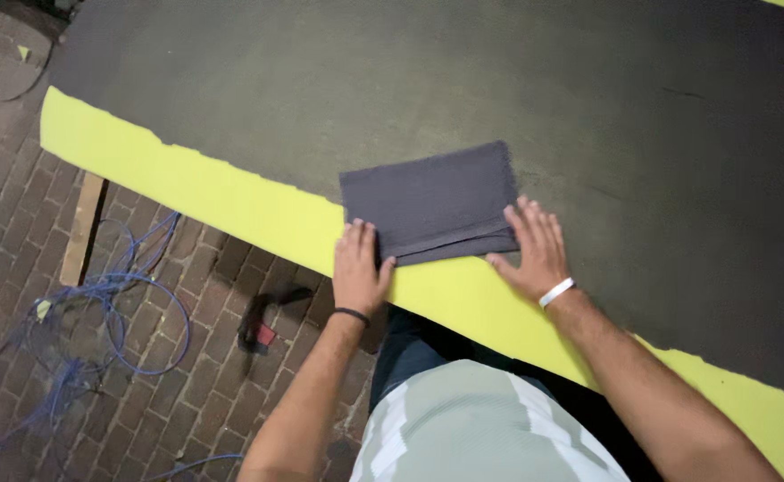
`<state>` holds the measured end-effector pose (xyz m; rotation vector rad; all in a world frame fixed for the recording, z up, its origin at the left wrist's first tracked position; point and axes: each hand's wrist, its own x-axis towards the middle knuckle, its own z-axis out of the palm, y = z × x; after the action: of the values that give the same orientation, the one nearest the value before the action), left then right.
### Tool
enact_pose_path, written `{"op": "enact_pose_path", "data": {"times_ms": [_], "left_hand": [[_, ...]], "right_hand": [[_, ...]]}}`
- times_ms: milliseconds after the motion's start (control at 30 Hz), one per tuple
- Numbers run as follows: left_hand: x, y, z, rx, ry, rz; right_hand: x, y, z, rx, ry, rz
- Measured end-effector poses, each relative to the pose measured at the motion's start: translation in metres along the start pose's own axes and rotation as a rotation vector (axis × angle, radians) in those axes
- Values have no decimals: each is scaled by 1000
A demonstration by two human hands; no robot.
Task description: The person smooths a dark fabric layer laid over a large yellow foam sheet on a work table, then uses scissors to trim off the overhanging fabric strips along the foam edges, gathering the cut strips aside. They then fold one removed fabric piece and press it flat on the table.
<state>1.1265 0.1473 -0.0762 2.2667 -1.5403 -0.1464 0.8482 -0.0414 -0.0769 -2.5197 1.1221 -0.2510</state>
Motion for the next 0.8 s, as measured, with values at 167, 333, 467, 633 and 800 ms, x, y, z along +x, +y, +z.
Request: {"op": "enact_pose_path", "data": {"times_ms": [167,333,467,633,800], "left_hand": [[-18,14,-8,-160,100,143],[-3,7,-16,-72,58,245],[2,7,-19,18,104,331],[7,17,-24,7,203,279],[3,23,-48,-14,136,276]], "right_hand": [[-5,-18,0,0,-4,-131],[9,-13,0,-123,33,-311],[8,-12,-6,-145,65,-400],[16,-12,-8,-138,122,-420],[18,8,-16,-103,130,-390]]}}
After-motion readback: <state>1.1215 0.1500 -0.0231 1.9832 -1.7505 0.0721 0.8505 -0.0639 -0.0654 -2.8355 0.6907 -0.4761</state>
